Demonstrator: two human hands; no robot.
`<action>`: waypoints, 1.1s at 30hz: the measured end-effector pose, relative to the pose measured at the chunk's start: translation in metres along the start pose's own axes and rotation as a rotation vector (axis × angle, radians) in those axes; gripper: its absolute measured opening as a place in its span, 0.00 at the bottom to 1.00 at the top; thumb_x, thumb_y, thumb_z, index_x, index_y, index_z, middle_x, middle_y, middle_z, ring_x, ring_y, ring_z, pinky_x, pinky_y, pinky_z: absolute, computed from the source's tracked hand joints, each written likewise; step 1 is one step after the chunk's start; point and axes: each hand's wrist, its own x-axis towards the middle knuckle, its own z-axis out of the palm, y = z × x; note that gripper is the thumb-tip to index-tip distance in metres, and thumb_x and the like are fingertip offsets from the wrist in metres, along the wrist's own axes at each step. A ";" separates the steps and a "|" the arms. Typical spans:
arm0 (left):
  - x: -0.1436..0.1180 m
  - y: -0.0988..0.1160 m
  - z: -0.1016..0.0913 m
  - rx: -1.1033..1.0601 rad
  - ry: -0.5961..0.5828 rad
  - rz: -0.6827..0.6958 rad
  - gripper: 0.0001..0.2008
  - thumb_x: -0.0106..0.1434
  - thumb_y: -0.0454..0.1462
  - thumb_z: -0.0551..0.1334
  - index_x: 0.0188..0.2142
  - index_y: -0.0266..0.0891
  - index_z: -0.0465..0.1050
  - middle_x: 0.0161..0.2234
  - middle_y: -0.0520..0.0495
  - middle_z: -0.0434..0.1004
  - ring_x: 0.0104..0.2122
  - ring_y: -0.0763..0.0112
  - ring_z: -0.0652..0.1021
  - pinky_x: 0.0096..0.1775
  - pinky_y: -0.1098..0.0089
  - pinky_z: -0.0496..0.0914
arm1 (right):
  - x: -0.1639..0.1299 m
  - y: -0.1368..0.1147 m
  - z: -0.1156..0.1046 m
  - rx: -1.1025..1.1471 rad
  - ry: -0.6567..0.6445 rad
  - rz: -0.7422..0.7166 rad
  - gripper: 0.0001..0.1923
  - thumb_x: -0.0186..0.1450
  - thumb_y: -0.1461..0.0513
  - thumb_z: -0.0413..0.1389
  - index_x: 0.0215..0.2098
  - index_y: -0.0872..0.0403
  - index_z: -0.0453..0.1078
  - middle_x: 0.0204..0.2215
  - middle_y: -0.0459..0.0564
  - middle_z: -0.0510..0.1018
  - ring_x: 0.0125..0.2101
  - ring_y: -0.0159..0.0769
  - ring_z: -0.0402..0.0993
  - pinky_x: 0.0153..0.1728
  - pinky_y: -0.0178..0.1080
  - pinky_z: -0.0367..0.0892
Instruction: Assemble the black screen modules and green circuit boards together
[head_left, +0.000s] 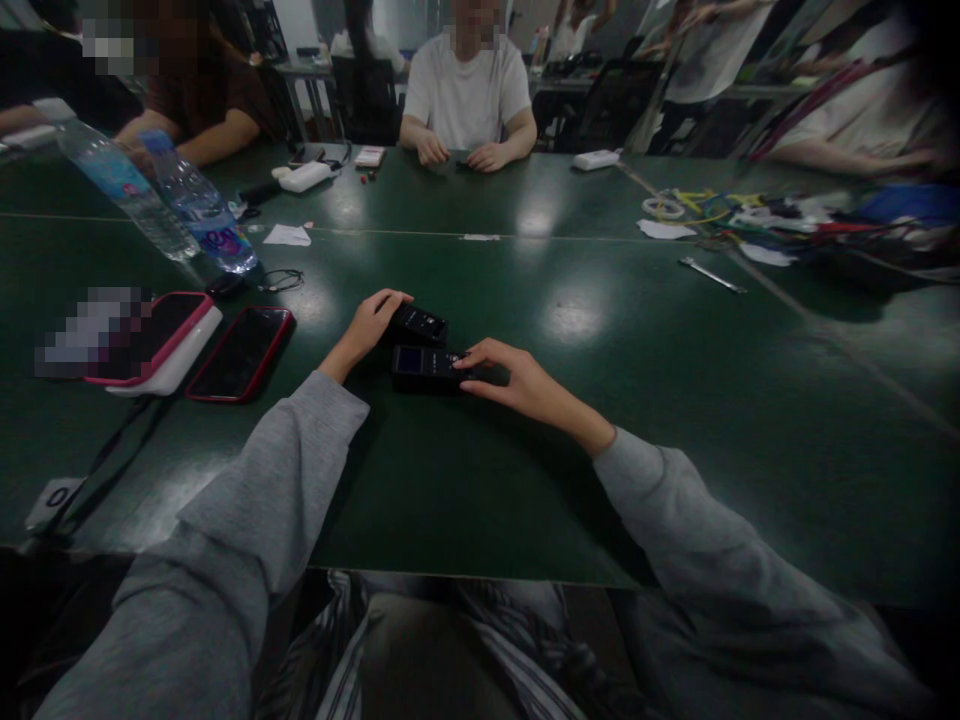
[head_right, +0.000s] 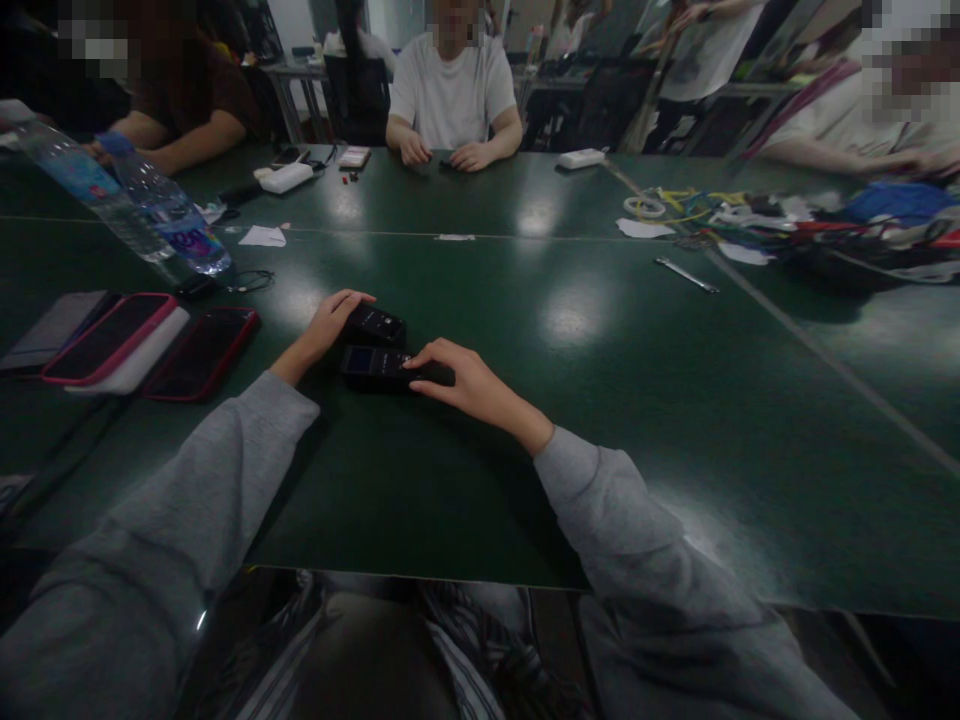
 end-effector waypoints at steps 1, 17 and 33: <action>0.000 0.000 0.000 0.000 -0.001 -0.003 0.19 0.69 0.49 0.54 0.42 0.41 0.78 0.44 0.45 0.80 0.45 0.63 0.77 0.51 0.62 0.69 | 0.000 0.003 -0.002 -0.009 0.019 0.011 0.14 0.69 0.54 0.61 0.49 0.51 0.74 0.46 0.53 0.77 0.47 0.43 0.74 0.48 0.48 0.72; -0.001 0.002 0.000 0.030 0.010 -0.009 0.18 0.68 0.49 0.54 0.43 0.41 0.77 0.45 0.44 0.80 0.47 0.62 0.77 0.53 0.60 0.68 | -0.005 0.018 -0.024 -0.022 0.050 0.108 0.15 0.66 0.54 0.62 0.49 0.52 0.74 0.47 0.53 0.77 0.47 0.43 0.75 0.49 0.50 0.72; 0.000 -0.003 -0.001 0.040 0.016 0.001 0.17 0.68 0.50 0.55 0.42 0.43 0.76 0.45 0.45 0.80 0.47 0.61 0.77 0.53 0.60 0.67 | -0.017 0.064 -0.056 0.042 0.207 0.282 0.19 0.62 0.48 0.65 0.46 0.49 0.75 0.49 0.52 0.79 0.45 0.46 0.77 0.52 0.56 0.73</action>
